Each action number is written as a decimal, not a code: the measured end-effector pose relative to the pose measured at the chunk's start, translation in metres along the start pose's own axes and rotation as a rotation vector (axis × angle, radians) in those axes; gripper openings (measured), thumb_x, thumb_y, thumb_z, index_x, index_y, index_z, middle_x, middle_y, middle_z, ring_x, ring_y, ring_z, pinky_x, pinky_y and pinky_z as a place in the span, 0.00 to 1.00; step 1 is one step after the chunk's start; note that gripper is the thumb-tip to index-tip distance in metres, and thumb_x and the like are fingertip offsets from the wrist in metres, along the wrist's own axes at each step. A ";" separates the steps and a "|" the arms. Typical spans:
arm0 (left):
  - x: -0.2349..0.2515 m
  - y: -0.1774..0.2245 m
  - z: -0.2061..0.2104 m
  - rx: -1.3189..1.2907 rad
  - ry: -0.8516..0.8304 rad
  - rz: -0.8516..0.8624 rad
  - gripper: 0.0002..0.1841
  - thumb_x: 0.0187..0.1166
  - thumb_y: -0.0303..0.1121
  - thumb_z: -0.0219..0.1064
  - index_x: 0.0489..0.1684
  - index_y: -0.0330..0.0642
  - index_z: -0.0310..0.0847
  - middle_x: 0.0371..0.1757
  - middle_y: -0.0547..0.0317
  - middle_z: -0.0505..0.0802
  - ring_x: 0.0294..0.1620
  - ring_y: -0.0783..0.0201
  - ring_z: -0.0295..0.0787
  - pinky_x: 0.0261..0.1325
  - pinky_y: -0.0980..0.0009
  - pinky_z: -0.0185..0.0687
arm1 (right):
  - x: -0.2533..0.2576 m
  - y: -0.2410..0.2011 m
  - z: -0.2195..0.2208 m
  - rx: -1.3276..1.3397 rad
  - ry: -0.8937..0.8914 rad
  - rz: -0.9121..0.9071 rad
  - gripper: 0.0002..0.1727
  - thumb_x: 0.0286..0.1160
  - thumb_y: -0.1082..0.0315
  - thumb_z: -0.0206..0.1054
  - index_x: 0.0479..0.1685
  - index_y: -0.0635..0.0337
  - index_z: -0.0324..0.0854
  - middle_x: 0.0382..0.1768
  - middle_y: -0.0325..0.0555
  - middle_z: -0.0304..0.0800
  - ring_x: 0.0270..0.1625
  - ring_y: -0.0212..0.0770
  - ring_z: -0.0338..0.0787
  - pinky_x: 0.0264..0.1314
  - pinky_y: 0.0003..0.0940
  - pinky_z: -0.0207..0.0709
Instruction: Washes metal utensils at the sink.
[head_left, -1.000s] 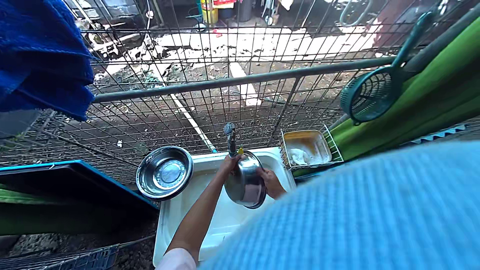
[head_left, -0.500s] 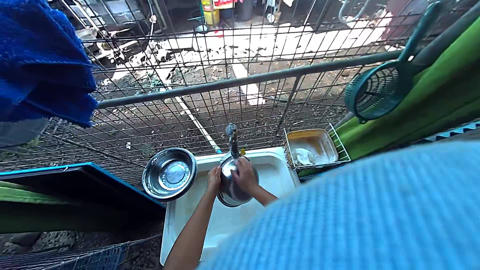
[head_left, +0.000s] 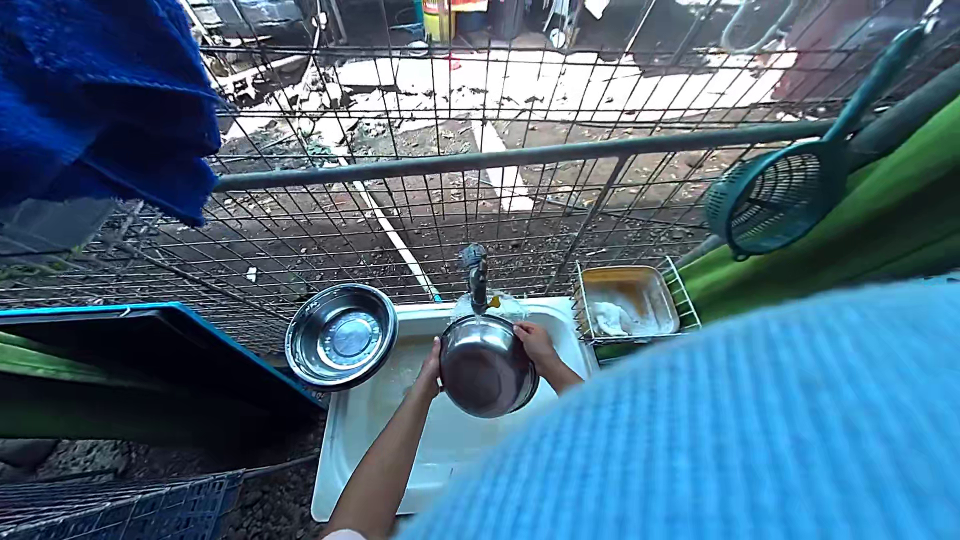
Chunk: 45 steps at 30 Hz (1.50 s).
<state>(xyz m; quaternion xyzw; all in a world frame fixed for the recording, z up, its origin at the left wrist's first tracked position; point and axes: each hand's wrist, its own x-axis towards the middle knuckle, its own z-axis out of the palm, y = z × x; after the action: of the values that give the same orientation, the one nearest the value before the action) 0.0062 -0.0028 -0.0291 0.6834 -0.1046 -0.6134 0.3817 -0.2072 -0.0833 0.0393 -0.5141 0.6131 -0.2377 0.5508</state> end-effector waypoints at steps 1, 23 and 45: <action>-0.001 0.005 0.007 0.078 -0.099 -0.102 0.47 0.84 0.73 0.26 0.84 0.43 0.67 0.76 0.27 0.78 0.68 0.31 0.77 0.58 0.30 0.72 | -0.015 -0.003 -0.003 -0.039 0.040 -0.082 0.14 0.88 0.73 0.59 0.56 0.74 0.86 0.52 0.64 0.91 0.57 0.51 0.89 0.68 0.48 0.77; -0.026 -0.011 0.014 -0.548 -0.115 0.221 0.25 0.96 0.44 0.40 0.85 0.44 0.58 0.63 0.49 0.87 0.57 0.62 0.85 0.61 0.61 0.82 | -0.020 0.067 0.104 -0.309 -0.633 -0.478 0.32 0.94 0.63 0.44 0.92 0.73 0.51 0.93 0.66 0.50 0.96 0.56 0.52 0.98 0.50 0.41; -0.042 -0.031 0.022 -0.657 -0.153 0.126 0.23 0.96 0.42 0.43 0.85 0.47 0.59 0.64 0.46 0.88 0.60 0.56 0.89 0.63 0.55 0.85 | 0.040 0.070 0.056 -1.062 -0.250 -0.574 0.39 0.90 0.46 0.52 0.92 0.64 0.56 0.96 0.54 0.44 0.98 0.55 0.36 0.92 0.71 0.16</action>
<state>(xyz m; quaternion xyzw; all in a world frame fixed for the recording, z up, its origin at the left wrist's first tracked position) -0.0333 0.0356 -0.0163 0.4681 0.0280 -0.6390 0.6097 -0.1761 -0.0788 -0.0538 -0.8867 0.4156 0.0236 0.2012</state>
